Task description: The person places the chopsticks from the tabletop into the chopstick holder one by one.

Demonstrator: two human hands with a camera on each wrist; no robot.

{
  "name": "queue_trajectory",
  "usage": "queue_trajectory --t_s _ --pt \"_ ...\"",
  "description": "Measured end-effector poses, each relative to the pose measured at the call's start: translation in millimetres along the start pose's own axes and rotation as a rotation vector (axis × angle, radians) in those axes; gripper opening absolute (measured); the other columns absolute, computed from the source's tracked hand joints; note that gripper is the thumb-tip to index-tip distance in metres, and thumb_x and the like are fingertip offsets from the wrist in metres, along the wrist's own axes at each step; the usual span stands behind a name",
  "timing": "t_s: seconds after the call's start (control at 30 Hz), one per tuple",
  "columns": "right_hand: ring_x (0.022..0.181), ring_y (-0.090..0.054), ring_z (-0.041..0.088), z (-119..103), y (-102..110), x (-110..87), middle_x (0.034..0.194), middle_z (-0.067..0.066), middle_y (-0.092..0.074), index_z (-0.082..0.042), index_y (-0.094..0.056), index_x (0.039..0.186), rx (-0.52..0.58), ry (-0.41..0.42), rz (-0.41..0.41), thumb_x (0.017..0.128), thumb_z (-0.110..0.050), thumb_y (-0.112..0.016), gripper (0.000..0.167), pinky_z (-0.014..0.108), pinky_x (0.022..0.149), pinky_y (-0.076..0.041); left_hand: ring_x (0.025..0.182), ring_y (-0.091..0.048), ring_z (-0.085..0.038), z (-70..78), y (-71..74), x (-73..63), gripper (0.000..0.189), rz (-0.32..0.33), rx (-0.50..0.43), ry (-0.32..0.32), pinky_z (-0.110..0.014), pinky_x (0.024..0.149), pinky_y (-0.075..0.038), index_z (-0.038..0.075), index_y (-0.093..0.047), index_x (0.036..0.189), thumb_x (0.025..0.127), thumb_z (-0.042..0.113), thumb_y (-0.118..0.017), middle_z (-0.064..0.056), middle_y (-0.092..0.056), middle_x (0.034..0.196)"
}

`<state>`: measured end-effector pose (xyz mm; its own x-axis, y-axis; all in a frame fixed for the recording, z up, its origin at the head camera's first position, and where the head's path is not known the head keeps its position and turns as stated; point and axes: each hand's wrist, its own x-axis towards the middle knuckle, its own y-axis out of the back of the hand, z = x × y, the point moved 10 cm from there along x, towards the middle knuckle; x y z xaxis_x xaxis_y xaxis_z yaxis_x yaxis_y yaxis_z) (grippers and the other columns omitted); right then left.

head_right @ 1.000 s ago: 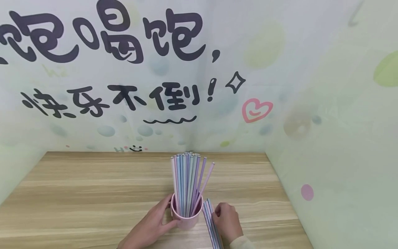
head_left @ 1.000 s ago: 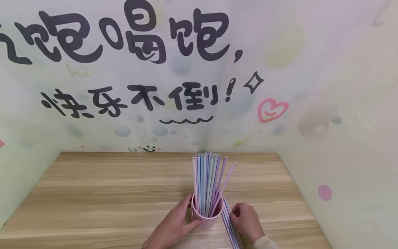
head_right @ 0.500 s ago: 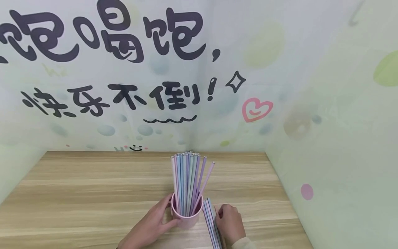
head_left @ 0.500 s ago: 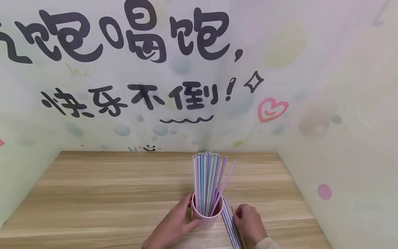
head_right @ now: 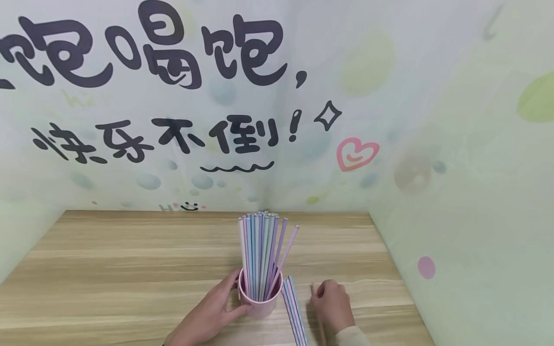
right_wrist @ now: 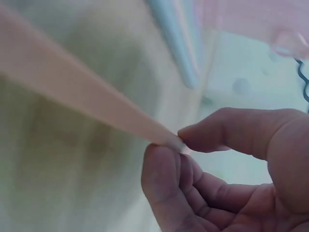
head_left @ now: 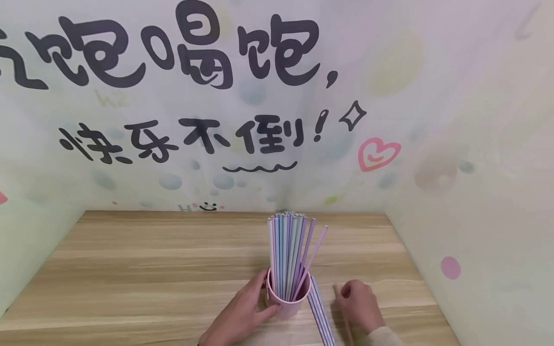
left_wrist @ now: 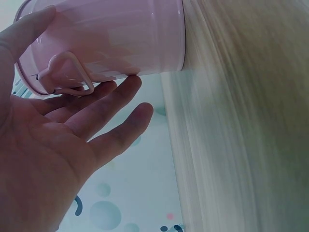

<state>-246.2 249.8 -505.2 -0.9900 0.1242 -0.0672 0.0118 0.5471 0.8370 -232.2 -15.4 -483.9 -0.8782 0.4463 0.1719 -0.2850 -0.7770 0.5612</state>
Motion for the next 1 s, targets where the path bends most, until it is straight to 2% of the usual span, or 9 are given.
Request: queue_trajectory --t_s 0.1,0.3,0.47,0.6,0.7,0.87,1.0 --pt "0.066 -0.058 0.016 -4.9 19.4 2.9 0.074 0.003 -0.063 0.000 -0.067 0.082 0.041 0.010 0.043 0.080 -0.003 -0.069 0.004 0.029 0.057 -0.053 0.132 -0.048 -0.021 -1.2 -0.5 -0.4 0.072 -0.006 -0.002 0.014 -0.049 0.108 -0.043 0.013 -0.036 0.150 0.092 0.043 -0.069 -0.001 -0.050 0.145" --pt "0.066 -0.061 0.014 -22.3 68.2 7.5 0.080 0.007 -0.067 0.007 -0.067 0.094 0.165 0.026 0.166 0.088 -0.004 -0.066 0.013 0.022 0.056 -0.053 0.132 -0.048 -0.021 0.0 0.2 -0.8 0.072 -0.005 -0.005 0.015 -0.049 0.109 -0.043 0.014 -0.036 0.150 0.093 0.045 -0.067 -0.001 -0.049 0.145" --pt "0.067 -0.063 0.012 -44.9 111.6 7.1 0.083 0.013 -0.068 0.007 -0.068 0.096 0.254 0.089 0.343 0.091 -0.005 -0.065 0.013 0.017 0.056 -0.054 0.131 -0.048 -0.021 0.6 0.7 -0.5 0.072 0.000 0.001 0.010 -0.049 0.108 -0.043 0.014 -0.036 0.150 0.093 0.043 -0.069 0.000 -0.050 0.144" --pt "0.064 -0.063 0.005 -60.5 139.6 4.3 0.080 0.015 -0.069 0.006 -0.069 0.093 0.348 0.141 0.487 0.090 -0.004 -0.066 0.011 0.014 0.056 -0.053 0.131 -0.049 -0.023 -0.1 0.3 -0.4 0.073 -0.001 0.005 0.013 -0.050 0.108 -0.043 0.012 -0.037 0.149 0.092 0.044 -0.068 -0.003 -0.051 0.144" --pt "0.061 -0.064 0.003 -71.0 157.1 0.6 0.080 0.013 -0.069 0.006 -0.069 0.094 0.448 0.171 0.574 0.091 -0.003 -0.065 0.011 0.014 0.058 -0.055 0.131 -0.049 -0.023 -0.7 -0.1 -0.2 0.073 -0.004 0.005 0.017 -0.050 0.109 -0.043 0.012 -0.037 0.149 0.092 0.046 -0.068 -0.003 -0.050 0.145" --pt "0.058 -0.067 0.006 -90.8 182.5 -8.4 0.074 0.004 -0.069 0.006 -0.069 0.093 0.598 0.257 0.693 0.091 -0.003 -0.066 0.010 0.016 0.059 -0.057 0.131 -0.049 -0.022 -0.2 0.3 0.0 0.073 -0.003 0.005 0.013 -0.049 0.109 -0.042 0.012 -0.037 0.149 0.092 0.044 -0.069 -0.002 -0.050 0.145" --pt "0.059 -0.069 0.011 -102.2 190.9 -12.7 0.074 0.006 -0.068 0.004 -0.070 0.093 0.662 0.276 0.722 0.091 -0.004 -0.067 0.009 0.018 0.060 -0.057 0.131 -0.049 -0.023 0.2 0.6 0.1 0.073 -0.001 0.008 0.009 -0.049 0.109 -0.042 0.012 -0.036 0.149 0.092 0.044 -0.069 -0.002 -0.050 0.145"
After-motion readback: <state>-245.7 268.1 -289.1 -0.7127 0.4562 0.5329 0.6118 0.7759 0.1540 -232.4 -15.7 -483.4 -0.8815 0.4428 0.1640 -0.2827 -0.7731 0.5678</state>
